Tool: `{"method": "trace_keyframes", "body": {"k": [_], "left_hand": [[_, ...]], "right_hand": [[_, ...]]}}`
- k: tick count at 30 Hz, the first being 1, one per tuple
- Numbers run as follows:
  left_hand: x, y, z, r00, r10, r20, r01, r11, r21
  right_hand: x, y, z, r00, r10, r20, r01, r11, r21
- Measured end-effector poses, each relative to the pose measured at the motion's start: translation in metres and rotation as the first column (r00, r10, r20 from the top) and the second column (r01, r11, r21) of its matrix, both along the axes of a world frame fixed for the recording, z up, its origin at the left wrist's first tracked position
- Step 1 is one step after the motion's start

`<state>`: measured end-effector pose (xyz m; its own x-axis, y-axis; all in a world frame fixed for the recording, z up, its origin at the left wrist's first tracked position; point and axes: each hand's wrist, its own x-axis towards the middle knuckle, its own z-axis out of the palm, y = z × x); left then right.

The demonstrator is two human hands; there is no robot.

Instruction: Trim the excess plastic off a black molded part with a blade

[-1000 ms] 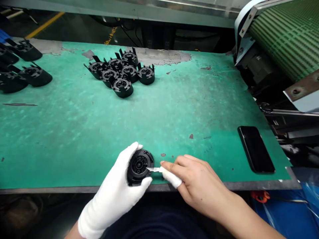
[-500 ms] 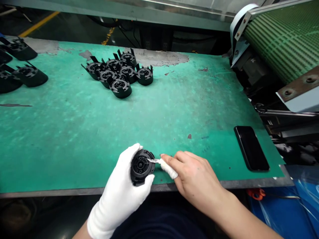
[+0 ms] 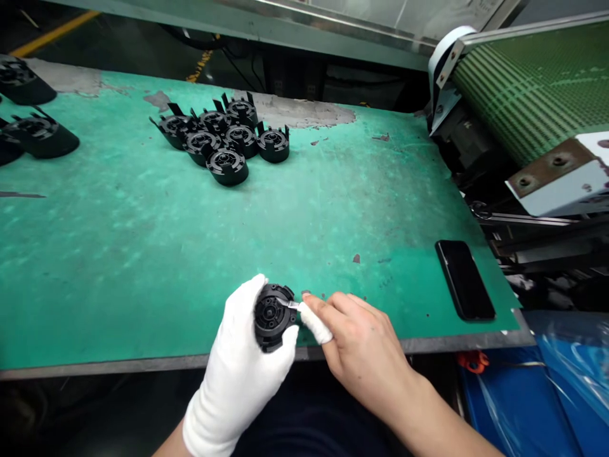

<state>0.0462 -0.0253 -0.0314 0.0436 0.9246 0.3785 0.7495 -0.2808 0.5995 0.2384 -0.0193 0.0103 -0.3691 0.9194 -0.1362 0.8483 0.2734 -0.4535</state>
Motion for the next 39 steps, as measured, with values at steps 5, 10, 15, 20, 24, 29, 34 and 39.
{"method": "trace_keyframes", "body": {"k": [5, 10, 15, 20, 24, 29, 34, 39], "left_hand": [[-0.002, 0.0, 0.0, 1.0, -0.004, 0.007, 0.004, 1.0, 0.003], [0.001, -0.004, -0.001, 1.0, 0.007, 0.014, -0.007, 1.0, -0.012], [0.008, -0.006, -0.006, 0.997, 0.069, 0.046, -0.068, 0.997, -0.02], [0.007, -0.005, -0.007, 0.996, 0.065, 0.056, -0.064, 0.998, -0.019], [0.006, -0.004, -0.006, 0.996, 0.061, 0.071, -0.061, 0.998, -0.004], [0.012, -0.003, -0.008, 0.994, 0.07, 0.078, -0.07, 0.998, -0.004], [0.008, -0.003, -0.006, 0.995, 0.046, 0.087, -0.045, 0.999, -0.018], [-0.019, 0.0, 0.005, 0.972, -0.204, 0.114, 0.225, 0.95, -0.219]], "right_hand": [[-0.002, -0.001, 0.001, 0.998, 0.001, 0.068, -0.001, 1.0, 0.005], [-0.008, 0.0, 0.001, 0.989, -0.022, 0.147, 0.012, 0.997, 0.075], [-0.015, -0.005, -0.003, 0.982, -0.076, 0.172, 0.052, 0.989, 0.136], [-0.013, -0.009, -0.001, 0.992, -0.069, 0.108, 0.059, 0.993, 0.099], [-0.012, -0.007, 0.001, 0.993, -0.06, 0.102, 0.048, 0.992, 0.117], [-0.017, -0.002, -0.002, 0.984, -0.118, 0.134, 0.093, 0.979, 0.179], [-0.009, -0.004, -0.002, 0.996, -0.092, -0.014, 0.093, 0.991, 0.1], [0.012, -0.009, 0.008, 0.989, -0.022, -0.145, 0.01, 0.996, -0.083]]}}
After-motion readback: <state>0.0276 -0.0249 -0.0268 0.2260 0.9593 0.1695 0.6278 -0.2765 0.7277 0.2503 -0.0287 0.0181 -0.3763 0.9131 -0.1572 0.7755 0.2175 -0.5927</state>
